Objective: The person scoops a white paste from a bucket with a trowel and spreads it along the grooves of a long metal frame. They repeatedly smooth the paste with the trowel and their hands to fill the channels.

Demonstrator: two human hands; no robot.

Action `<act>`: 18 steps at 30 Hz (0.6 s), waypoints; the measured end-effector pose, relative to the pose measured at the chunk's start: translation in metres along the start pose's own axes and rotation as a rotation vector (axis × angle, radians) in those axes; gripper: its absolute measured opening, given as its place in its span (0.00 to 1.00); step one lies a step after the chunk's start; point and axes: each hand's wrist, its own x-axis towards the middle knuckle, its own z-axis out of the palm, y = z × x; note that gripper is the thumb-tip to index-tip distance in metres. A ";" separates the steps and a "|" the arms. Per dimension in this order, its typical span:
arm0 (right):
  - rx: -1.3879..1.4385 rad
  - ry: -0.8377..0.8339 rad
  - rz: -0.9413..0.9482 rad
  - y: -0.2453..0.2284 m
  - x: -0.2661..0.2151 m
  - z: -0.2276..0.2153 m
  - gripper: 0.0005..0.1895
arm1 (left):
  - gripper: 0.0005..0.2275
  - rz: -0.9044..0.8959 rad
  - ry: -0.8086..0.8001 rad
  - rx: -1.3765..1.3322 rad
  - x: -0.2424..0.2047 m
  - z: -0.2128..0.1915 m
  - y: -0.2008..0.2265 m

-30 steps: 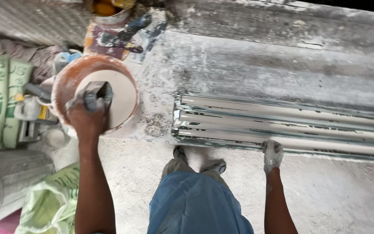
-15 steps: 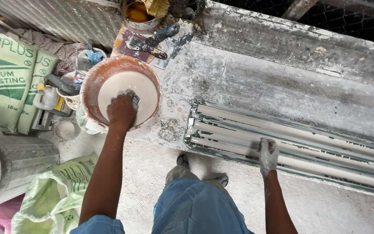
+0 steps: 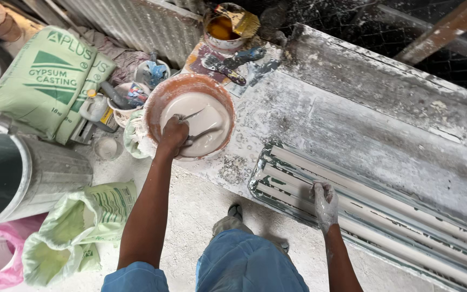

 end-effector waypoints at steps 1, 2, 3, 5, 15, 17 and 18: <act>0.000 -0.021 -0.017 -0.002 0.001 0.001 0.09 | 0.19 0.057 -0.014 -0.010 -0.004 -0.003 0.001; -0.016 -0.027 0.018 -0.004 0.001 0.002 0.09 | 0.18 0.114 -0.029 -0.019 -0.008 -0.006 0.002; -0.032 -0.032 0.051 -0.006 0.003 0.003 0.09 | 0.18 0.173 -0.043 -0.027 -0.010 -0.009 0.003; -0.059 -0.051 0.076 -0.010 0.007 0.004 0.09 | 0.18 0.167 -0.023 -0.043 -0.012 -0.014 0.004; -0.120 -0.017 0.091 -0.010 0.009 -0.012 0.10 | 0.15 0.258 -0.050 -0.352 -0.014 -0.019 0.005; -0.105 -0.004 0.095 -0.006 0.008 -0.014 0.10 | 0.14 0.195 -0.010 -0.326 -0.019 -0.020 0.010; -0.099 -0.001 0.089 -0.003 0.008 -0.014 0.10 | 0.13 0.163 0.011 -0.312 -0.022 -0.020 0.012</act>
